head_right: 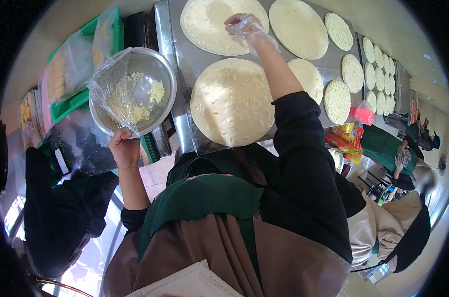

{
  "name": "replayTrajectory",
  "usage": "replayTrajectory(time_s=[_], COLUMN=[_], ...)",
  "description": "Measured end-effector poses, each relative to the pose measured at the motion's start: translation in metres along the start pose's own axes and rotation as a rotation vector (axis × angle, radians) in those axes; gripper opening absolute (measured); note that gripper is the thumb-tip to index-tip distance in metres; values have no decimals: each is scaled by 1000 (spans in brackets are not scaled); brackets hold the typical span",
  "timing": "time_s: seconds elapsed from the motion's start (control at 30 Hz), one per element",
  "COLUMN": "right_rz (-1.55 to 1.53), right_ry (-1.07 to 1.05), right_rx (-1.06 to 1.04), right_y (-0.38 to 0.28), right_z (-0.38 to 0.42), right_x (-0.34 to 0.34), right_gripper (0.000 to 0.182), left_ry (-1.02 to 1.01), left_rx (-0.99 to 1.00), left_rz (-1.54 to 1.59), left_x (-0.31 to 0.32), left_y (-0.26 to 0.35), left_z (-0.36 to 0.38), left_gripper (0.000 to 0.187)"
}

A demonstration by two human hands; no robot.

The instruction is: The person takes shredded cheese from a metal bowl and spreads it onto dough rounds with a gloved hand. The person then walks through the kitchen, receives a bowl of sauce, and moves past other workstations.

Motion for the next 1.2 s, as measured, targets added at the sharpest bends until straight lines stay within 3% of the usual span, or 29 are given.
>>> replayTrajectory(time_s=[0.1, 0.17, 0.3, 0.4, 0.47, 0.57, 0.83, 1.13, 1.2], right_rz=[-4, -312, -527, -304, -89, 68, 10, 92, 96], right_ry=[-11, -103, -109, -81, -110, -37, -107, -97, -88], right_rx=[8, 69, 138, 165, -100, -47, -127, -163, -165], right_y=[6, 16, 3, -11, -17, -18, -26, -33, -32], right_z=[-4, -10, -2, 9, -7, -11, -10, -11, -11], right_x=[-1, 1, 1, 7, 20, 25, 35, 48, 48], right_gripper=[23, 24, 20, 21, 20, 19, 20, 21, 20], left_ry=[84, 88, -11, -14, 9, 45, 31, 73, 84], left_rx=[31, 47, 32, 27, 44, 57, 73, 103, 65], left_rz=[-24, -33, 11, 9, -2, -17, -8, 2, 15], left_x=[1, 11, -11, -9, -5, 2, -6, -4, -7], left_y=[4, 10, 2, 2, 5, 11, 11, 15, 12], left_z=[2, 5, -1, 0, 2, 5, 6, 8, 8], left_gripper=[22, 23, 29, 31, 31, 31, 33, 21, 58])
Point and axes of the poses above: each hand's wrist, its own z-axis away from the middle knuckle, its own x-axis out of the palm, y = z × x, the point moved 9 cm from there along -z, towards the middle knuckle, and after that the axes turned 15 degrees about x, right-handed, at the moved point
